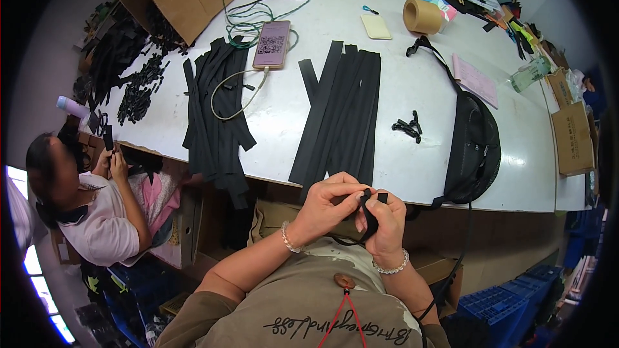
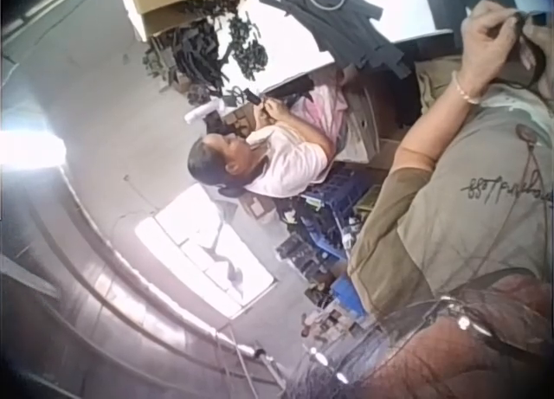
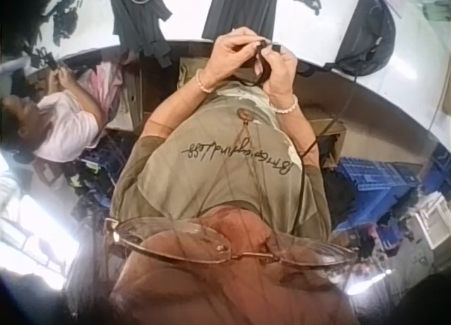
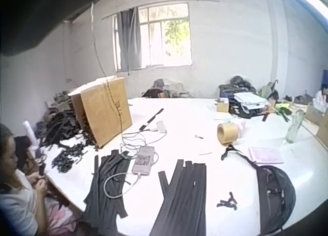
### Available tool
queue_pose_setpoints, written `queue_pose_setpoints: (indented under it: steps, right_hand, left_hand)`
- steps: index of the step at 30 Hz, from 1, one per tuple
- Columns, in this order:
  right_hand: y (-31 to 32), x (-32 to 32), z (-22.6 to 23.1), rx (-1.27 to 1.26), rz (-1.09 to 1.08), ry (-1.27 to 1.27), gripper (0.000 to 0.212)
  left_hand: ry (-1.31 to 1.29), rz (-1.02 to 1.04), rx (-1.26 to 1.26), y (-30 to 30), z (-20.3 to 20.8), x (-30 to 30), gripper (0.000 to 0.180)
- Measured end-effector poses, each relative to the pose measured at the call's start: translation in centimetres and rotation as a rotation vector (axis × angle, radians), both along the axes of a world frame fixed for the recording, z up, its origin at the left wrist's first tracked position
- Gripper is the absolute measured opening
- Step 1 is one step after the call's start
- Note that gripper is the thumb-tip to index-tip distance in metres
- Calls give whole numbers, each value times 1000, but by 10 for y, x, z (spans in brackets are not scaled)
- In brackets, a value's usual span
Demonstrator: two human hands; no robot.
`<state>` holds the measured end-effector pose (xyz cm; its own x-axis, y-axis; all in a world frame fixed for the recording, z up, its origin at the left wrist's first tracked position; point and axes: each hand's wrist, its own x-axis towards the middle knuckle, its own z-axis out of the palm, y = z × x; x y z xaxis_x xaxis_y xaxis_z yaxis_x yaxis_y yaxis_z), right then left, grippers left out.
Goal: Assembling plastic buckles and adjustment clips onto black fabric bag straps.
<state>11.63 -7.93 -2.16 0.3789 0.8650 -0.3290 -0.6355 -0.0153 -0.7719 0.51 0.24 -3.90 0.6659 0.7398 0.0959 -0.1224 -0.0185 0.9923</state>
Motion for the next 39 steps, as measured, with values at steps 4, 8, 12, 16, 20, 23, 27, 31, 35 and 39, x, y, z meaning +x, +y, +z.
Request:
queue_pose_setpoints:
  steps: [4,8,12,16,20,23,27,31,35,39]
  right_hand:
    - [1,-2,-2,12,11,-141,15]
    - [2,-1,0,16,37,-210,15]
    - [-1,4,-3,27,58,-185,16]
    - [-3,5,-6,89,48,-49,14]
    - [-1,0,0,44,23,-93,17]
    - [-3,-1,-4,104,3,-46,15]
    - [-2,-5,-1,100,-12,-74,15]
    - [0,-10,3,65,-16,-139,17]
    - [-1,-5,2,81,58,-280,18]
    - [-3,1,-5,82,98,-347,18]
  left_hand:
    - [-14,-2,-36,2,1,0,16]
    - [-32,8,40,4,-3,-2,16]
    - [-101,-49,-141,0,8,-1,16]
    - [-50,-29,-70,-2,13,-1,16]
    - [-61,-1,-121,-7,15,0,17]
    - [-63,20,-64,-8,13,0,18]
    - [-64,40,-17,-9,9,-1,18]
    - [-60,49,-8,-10,9,-4,19]
    - [-54,-2,-231,-9,9,-6,20]
    - [-146,-42,-573,-9,2,-5,23]
